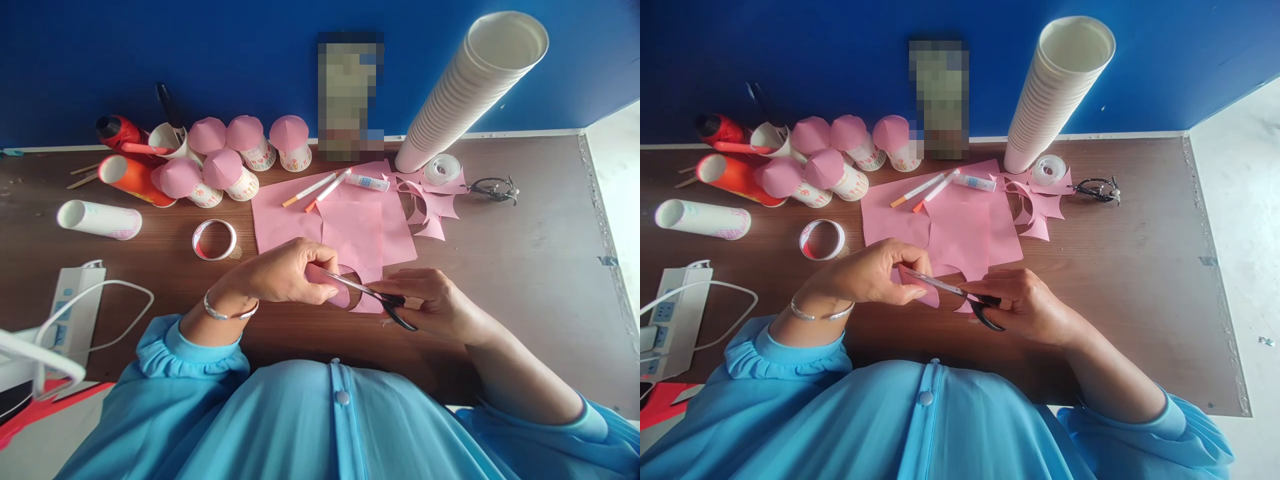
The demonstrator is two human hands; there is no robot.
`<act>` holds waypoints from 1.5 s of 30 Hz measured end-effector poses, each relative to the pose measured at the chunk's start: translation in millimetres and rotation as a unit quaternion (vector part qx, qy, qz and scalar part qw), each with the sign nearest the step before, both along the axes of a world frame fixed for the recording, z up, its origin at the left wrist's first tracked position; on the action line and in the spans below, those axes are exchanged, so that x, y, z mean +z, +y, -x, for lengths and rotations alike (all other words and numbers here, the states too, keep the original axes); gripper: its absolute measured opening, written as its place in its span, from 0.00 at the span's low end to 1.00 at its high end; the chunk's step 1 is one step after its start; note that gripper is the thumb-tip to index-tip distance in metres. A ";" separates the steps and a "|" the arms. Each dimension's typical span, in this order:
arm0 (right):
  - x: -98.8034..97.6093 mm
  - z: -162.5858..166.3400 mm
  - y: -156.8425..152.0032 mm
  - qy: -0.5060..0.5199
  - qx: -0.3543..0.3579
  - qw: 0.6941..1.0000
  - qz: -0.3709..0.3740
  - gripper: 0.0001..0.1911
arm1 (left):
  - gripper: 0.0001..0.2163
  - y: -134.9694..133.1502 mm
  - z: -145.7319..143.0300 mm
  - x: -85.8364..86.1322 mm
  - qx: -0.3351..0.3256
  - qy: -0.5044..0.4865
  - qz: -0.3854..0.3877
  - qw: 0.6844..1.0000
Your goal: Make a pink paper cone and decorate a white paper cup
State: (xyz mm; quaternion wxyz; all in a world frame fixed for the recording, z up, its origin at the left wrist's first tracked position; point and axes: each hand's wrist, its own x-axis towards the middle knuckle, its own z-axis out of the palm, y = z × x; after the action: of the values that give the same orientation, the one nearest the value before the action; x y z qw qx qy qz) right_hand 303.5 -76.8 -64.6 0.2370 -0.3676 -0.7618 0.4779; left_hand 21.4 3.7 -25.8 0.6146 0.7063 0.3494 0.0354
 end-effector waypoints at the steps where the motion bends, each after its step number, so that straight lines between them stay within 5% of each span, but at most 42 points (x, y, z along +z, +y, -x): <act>1: 0.9 0.5 0.3 -0.001 -0.003 1.000 -0.001 0.20 | 0.05 -0.2 0.0 0.1 0.001 0.000 0.000 1.000; 12: -1.2 2.1 -0.3 0.013 -0.041 0.998 0.047 0.17 | 0.04 0.1 -1.4 1.3 0.005 0.004 -0.003 1.000; 19: -4.9 5.2 2.3 0.106 -0.222 0.953 0.175 0.25 | 0.07 1.2 -0.2 -1.0 0.086 -0.046 0.050 0.994; 36: -5.5 11.3 5.0 0.153 -0.125 0.959 0.204 0.22 | 0.15 -2.7 -2.9 -1.7 0.217 -0.118 0.086 0.965; 45: -7.2 10.5 1.2 0.121 -0.102 0.983 0.092 0.21 | 0.16 -5.7 -2.4 -3.9 0.220 -0.135 0.092 0.962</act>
State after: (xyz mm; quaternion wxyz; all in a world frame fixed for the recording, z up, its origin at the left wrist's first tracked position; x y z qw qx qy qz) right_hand 293.0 -75.7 -71.8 0.3399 -0.4035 -0.6386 0.5602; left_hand 23.8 -2.0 -29.7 0.6954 0.5414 0.4115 0.2323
